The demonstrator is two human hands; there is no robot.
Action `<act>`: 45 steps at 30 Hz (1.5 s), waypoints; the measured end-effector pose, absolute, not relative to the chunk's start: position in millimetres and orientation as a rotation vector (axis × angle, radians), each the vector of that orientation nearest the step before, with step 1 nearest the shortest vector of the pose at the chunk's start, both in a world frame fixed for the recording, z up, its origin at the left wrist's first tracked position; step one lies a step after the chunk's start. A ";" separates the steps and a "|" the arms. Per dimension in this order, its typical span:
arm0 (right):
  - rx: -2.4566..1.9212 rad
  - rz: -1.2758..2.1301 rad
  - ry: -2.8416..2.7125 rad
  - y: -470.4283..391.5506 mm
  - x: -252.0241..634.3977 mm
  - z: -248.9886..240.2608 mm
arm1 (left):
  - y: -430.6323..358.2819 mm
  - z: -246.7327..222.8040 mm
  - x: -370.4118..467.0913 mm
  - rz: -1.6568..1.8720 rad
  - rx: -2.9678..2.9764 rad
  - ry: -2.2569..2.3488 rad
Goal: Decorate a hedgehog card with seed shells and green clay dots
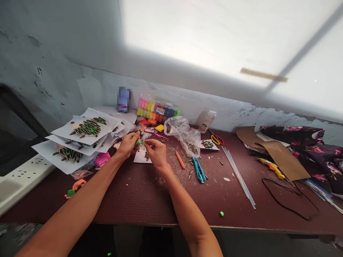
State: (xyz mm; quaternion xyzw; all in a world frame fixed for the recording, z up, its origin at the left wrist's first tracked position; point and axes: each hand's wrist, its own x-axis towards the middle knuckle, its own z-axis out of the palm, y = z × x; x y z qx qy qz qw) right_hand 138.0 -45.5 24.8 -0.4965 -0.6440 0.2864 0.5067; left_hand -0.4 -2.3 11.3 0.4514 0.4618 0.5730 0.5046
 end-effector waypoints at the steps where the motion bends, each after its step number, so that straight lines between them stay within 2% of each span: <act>1: -1.191 0.671 -1.556 -45.0 138.6 24.9 | -3.1 11.6 0.2 1.371 1.098 1.098; 10: -1.174 0.806 -1.586 -44.5 138.7 21.4 | -7.5 17.8 1.5 1.316 1.093 0.966; 17: -1.071 0.712 -1.681 -47.8 135.5 22.9 | -6.8 15.5 4.4 1.304 1.032 0.989; 36: -1.305 0.283 -1.949 -55.3 131.9 22.1 | -5.7 5.4 8.9 1.272 1.215 1.106; 40: -1.254 0.254 -1.891 -57.1 128.0 23.4 | -2.9 6.1 4.5 1.304 1.272 1.160; 45: -1.147 0.410 -1.550 -50.2 136.6 29.6 | -1.9 12.2 -0.6 1.315 1.171 1.097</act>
